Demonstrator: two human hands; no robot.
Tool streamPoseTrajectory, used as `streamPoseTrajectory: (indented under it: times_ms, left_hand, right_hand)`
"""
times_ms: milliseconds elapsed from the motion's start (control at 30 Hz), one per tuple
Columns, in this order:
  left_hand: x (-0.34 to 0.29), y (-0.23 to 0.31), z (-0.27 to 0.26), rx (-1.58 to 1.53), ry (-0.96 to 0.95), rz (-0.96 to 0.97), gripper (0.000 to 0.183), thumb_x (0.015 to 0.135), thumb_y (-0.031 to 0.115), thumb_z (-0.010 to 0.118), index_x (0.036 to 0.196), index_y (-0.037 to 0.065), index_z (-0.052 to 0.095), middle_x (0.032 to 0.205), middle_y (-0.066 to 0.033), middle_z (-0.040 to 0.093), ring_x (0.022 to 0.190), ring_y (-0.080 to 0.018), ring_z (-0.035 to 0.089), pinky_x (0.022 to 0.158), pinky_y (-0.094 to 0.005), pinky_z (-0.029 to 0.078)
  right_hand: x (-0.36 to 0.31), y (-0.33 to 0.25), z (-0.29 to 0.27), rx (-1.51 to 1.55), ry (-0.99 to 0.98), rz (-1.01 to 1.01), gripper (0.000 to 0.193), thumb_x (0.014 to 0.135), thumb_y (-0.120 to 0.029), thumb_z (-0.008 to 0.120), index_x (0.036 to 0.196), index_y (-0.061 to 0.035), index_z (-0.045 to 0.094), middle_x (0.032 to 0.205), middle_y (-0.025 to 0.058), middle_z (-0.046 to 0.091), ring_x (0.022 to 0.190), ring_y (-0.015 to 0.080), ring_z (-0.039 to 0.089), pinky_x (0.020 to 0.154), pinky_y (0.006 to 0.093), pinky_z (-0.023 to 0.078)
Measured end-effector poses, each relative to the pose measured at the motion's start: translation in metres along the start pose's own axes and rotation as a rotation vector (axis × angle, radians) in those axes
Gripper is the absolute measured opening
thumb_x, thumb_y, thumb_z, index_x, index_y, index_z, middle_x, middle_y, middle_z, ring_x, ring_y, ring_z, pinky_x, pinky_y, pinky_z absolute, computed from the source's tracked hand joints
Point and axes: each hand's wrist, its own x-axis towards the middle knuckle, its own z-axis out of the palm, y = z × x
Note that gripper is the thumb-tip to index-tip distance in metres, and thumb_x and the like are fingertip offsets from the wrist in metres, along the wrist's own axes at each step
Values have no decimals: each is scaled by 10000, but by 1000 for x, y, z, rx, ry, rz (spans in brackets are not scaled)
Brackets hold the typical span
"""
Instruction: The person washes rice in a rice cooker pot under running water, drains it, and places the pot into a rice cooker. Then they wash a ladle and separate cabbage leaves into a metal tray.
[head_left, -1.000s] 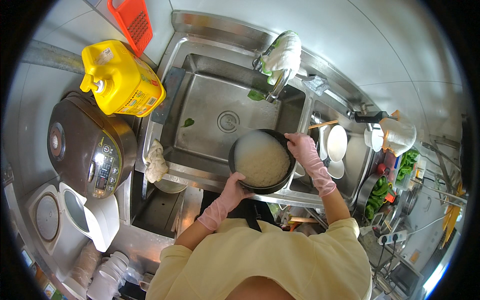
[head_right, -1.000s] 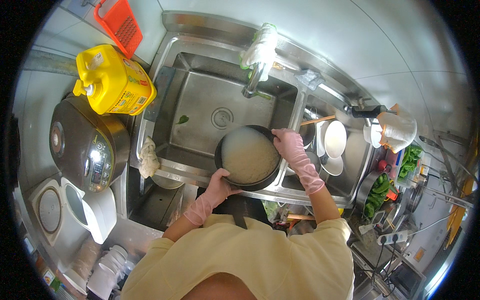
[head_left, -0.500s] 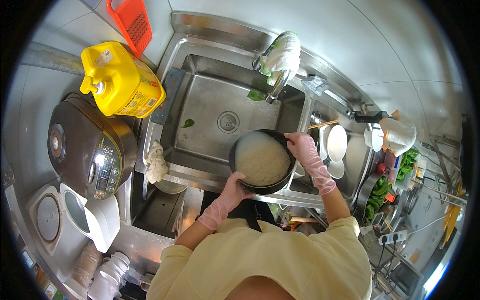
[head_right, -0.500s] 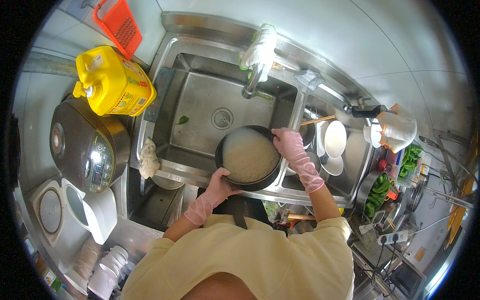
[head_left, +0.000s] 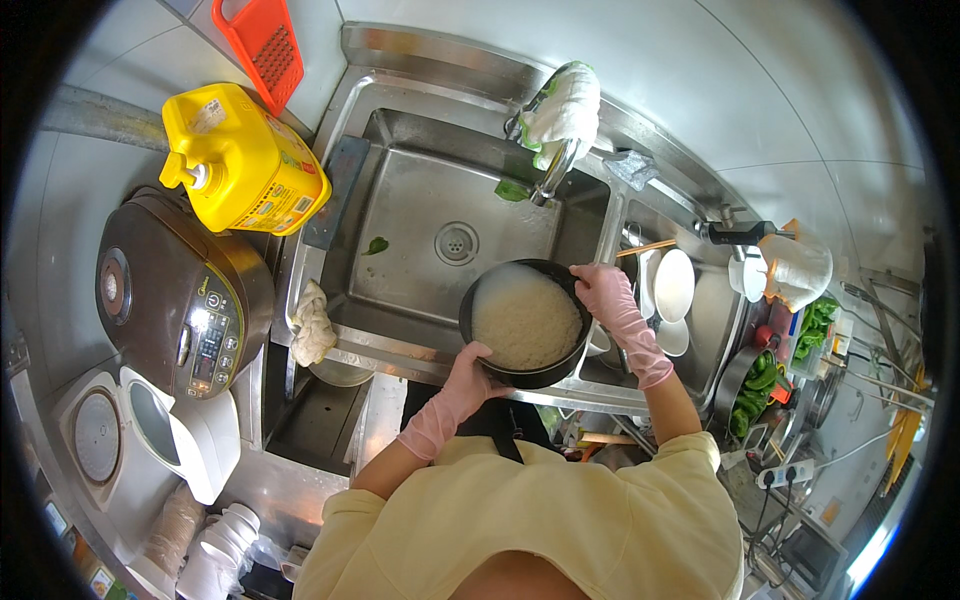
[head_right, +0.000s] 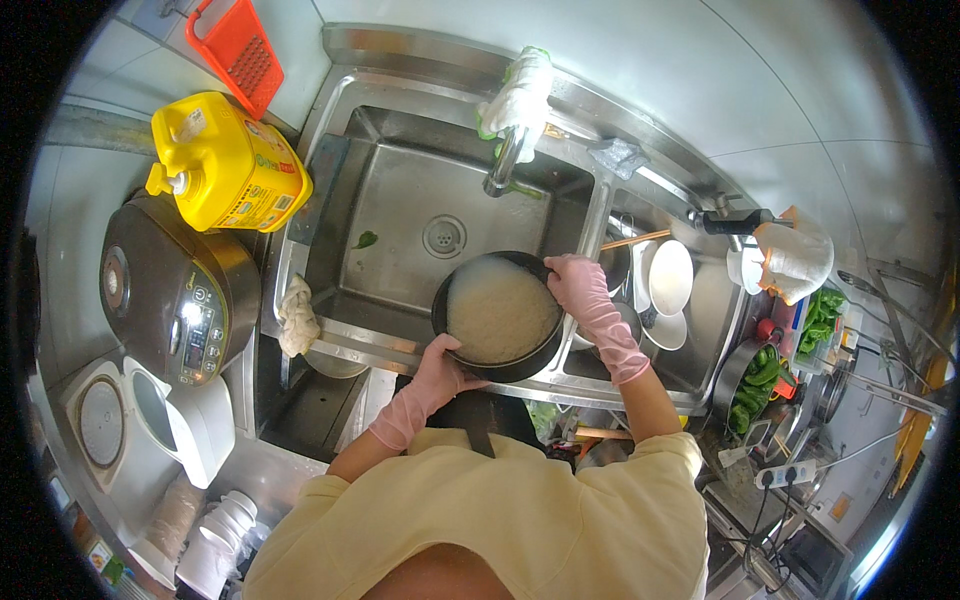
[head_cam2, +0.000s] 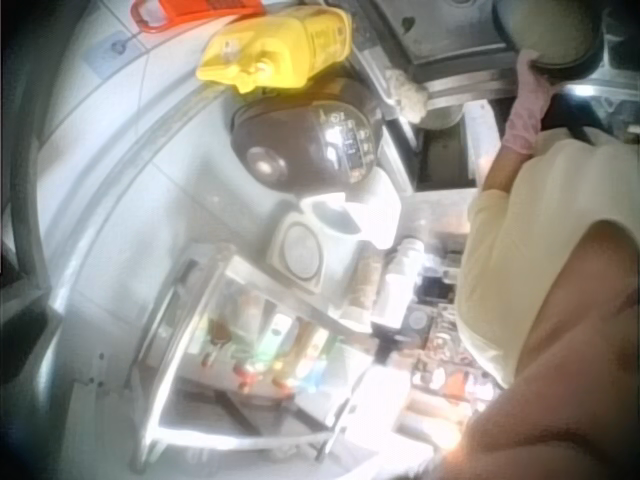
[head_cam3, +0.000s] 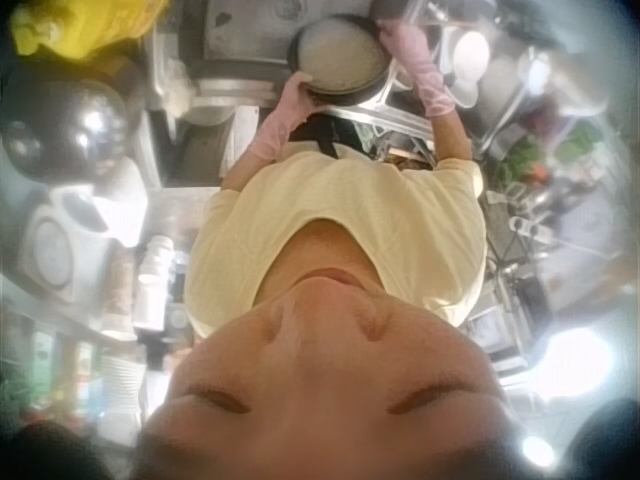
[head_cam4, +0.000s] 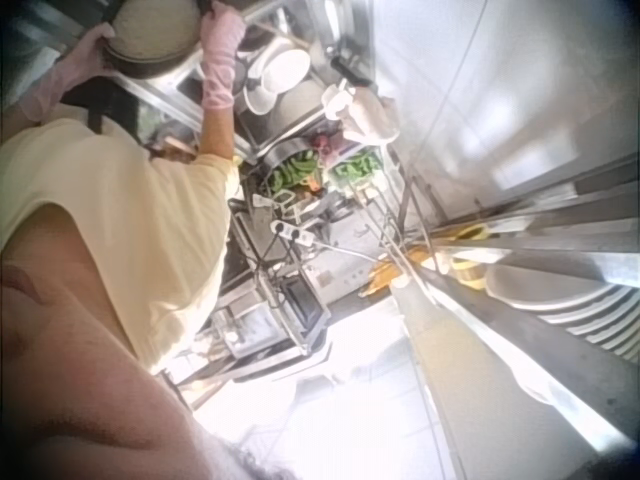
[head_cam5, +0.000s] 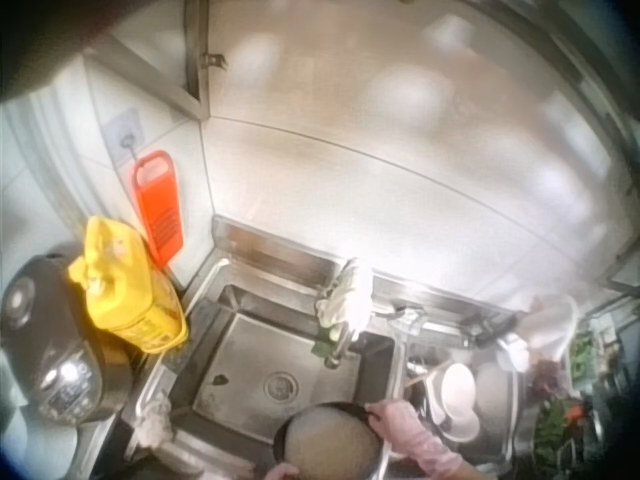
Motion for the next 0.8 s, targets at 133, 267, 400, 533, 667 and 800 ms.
streamPoseTrajectory:
  times_ms: [133, 267, 400, 533, 667, 800]
  left_hand:
    - [0, 0, 0, -13, 13, -18, 708, 723, 385, 551, 1346, 86, 400, 1339, -149, 451, 1155, -340, 463, 994, -526, 369]
    - [0, -1, -1, -17, -17, -16, 712, 724, 385, 549, 1356, 94, 395, 1356, -142, 446, 1168, -345, 460, 993, -528, 368]
    - [1, 0, 0, -20, -22, -19, 721, 728, 390, 546, 1368, 98, 387, 1365, -140, 445, 1171, -356, 472, 993, -529, 366]
    - [0, 1, 2, -20, -2, -33, 729, 731, 396, 542, 1376, 97, 380, 1359, -143, 450, 1167, -367, 483, 996, -531, 361]
    - [-2, 3, 4, -17, -5, -22, 736, 732, 402, 540, 1381, 95, 376, 1357, -145, 451, 1177, -372, 474, 999, -531, 357]
    - [-5, 5, 6, -19, 1, -27, 734, 734, 405, 537, 1380, 96, 378, 1355, -143, 452, 1182, -373, 471, 1002, -531, 356]
  right_hand:
    - [1, 1, 1, -11, 4, -7, 259, 767, -131, 583, 989, -57, 694, 887, 174, 672, 851, 342, 645, 774, 418, 519]
    - [2, 2, 2, -34, -3, -8, 250, 767, -133, 581, 976, -63, 697, 879, 171, 673, 840, 341, 647, 769, 418, 521]
    - [3, 2, 2, -34, -15, 4, 242, 766, -136, 576, 961, -61, 699, 877, 171, 673, 835, 340, 649, 767, 419, 522]
    - [5, 0, 1, -44, -32, 15, 241, 765, -138, 574, 953, -58, 700, 875, 172, 673, 836, 341, 650, 767, 421, 523]
    - [5, -1, -1, -49, -52, 25, 242, 764, -138, 571, 950, -56, 700, 876, 173, 674, 838, 343, 650, 771, 420, 523]
    - [6, -2, -1, -45, -57, 24, 246, 763, -139, 569, 952, -56, 702, 881, 174, 675, 844, 343, 651, 779, 416, 523]
